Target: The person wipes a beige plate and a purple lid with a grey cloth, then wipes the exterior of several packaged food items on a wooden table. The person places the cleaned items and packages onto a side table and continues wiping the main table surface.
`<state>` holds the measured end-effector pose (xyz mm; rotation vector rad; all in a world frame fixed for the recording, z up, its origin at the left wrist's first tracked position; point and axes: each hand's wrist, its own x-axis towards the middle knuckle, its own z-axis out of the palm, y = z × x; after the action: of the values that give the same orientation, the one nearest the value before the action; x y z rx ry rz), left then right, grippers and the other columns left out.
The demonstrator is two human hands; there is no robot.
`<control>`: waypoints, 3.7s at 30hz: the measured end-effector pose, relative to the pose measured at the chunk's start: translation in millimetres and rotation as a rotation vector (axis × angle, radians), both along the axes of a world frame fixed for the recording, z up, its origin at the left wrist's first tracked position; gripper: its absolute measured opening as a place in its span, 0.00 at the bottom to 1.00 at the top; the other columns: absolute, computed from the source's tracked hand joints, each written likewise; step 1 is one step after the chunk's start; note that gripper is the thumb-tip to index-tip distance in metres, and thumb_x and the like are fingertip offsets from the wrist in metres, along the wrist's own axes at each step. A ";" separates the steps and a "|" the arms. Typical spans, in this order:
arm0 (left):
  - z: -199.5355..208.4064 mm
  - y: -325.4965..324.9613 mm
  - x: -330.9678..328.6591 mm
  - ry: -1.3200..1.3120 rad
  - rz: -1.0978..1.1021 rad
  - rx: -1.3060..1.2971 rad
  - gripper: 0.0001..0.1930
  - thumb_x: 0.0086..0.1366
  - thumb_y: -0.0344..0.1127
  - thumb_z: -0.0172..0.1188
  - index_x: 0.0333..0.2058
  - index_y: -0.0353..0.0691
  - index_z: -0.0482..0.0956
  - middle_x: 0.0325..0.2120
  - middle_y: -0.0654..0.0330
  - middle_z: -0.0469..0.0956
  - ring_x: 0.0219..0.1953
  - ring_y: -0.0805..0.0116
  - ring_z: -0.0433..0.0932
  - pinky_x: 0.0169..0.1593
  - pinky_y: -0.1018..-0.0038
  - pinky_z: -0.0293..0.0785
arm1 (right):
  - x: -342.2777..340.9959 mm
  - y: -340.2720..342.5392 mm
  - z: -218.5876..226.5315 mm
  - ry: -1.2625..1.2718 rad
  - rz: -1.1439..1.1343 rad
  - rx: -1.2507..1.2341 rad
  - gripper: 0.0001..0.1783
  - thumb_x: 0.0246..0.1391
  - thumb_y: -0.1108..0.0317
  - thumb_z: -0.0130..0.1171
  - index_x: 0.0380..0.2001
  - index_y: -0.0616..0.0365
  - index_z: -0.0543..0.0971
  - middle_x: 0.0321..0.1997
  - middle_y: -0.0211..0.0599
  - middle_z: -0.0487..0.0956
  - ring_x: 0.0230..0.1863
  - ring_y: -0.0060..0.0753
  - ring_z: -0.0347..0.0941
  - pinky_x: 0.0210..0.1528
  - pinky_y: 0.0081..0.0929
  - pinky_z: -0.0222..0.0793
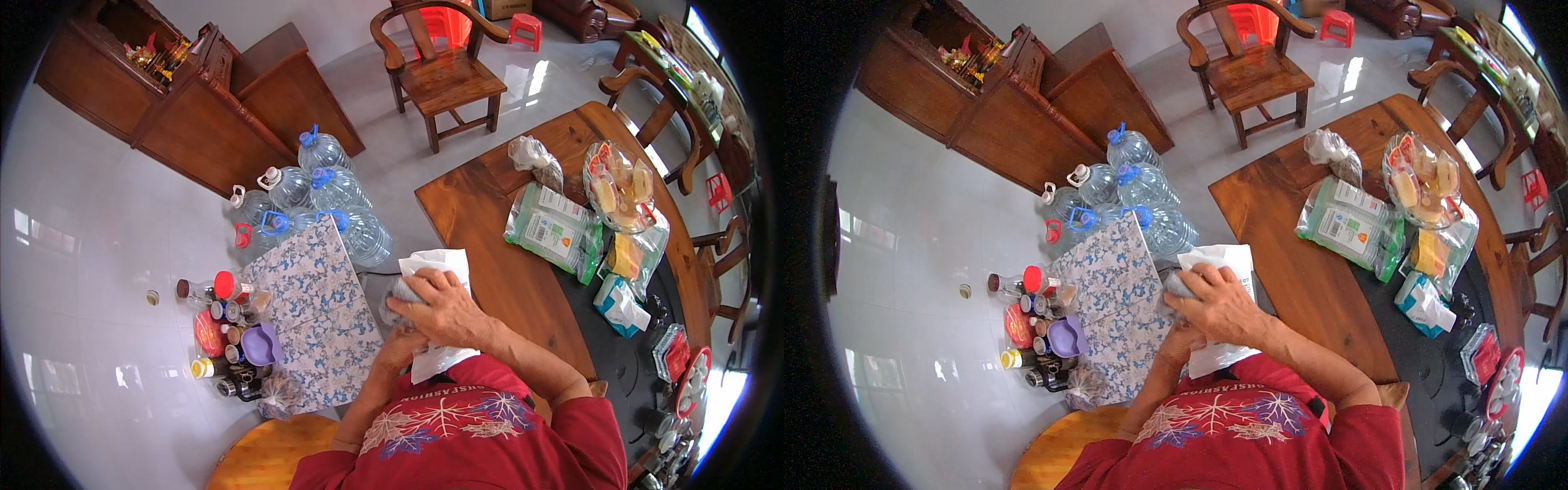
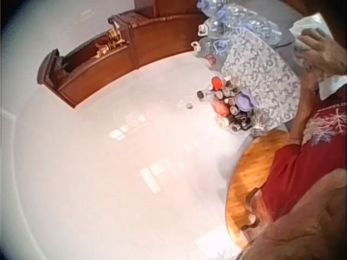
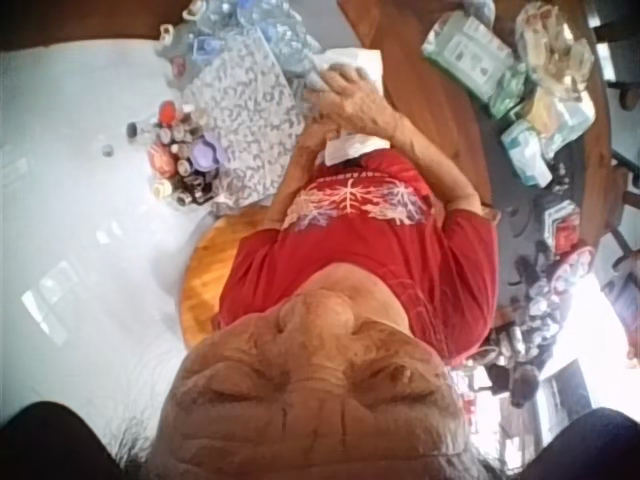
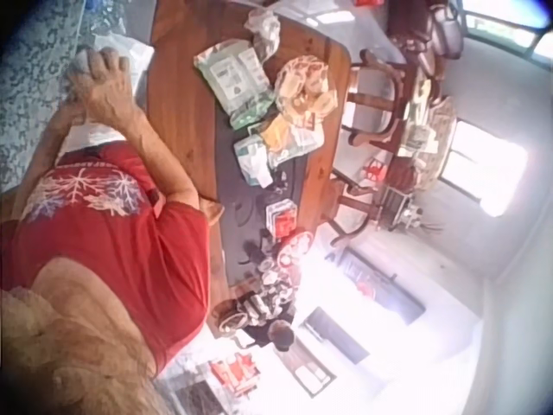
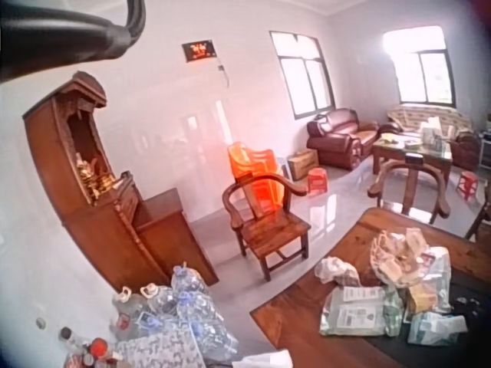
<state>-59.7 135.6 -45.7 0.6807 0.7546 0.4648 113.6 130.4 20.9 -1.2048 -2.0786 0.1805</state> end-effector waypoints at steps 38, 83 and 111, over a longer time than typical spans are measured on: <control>17.9 12.8 17.1 -0.456 0.138 -0.131 0.46 0.44 0.24 0.51 0.66 0.40 0.47 0.58 0.46 0.64 0.59 0.51 0.67 0.61 0.58 0.65 | 24.9 -4.2 15.6 0.130 -0.130 -0.015 0.28 0.40 0.77 0.58 0.50 0.48 0.76 0.48 0.50 0.68 0.50 0.55 0.67 0.50 0.42 0.68; -14.9 44.5 -26.4 -0.491 0.645 -0.266 0.26 0.58 0.39 0.52 0.55 0.33 0.68 0.50 0.47 0.74 0.50 0.47 0.74 0.56 0.52 0.69 | 11.8 0.1 9.4 0.442 -0.231 -0.471 0.30 0.41 0.83 0.50 0.52 0.53 0.76 0.50 0.50 0.70 0.49 0.52 0.70 0.49 0.37 0.70; -73.6 41.1 -119.2 0.196 1.031 -0.227 0.35 0.54 0.35 0.65 0.57 0.36 0.56 0.47 0.50 0.71 0.47 0.54 0.75 0.45 0.52 0.77 | -59.0 -12.6 -28.3 0.043 0.173 -0.688 0.28 0.42 0.82 0.50 0.51 0.55 0.75 0.44 0.53 0.70 0.43 0.56 0.71 0.43 0.42 0.70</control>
<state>-178.9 176.7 -119.4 0.0702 1.3081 1.2333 54.6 117.7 -7.4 -1.3738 -2.1466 1.0602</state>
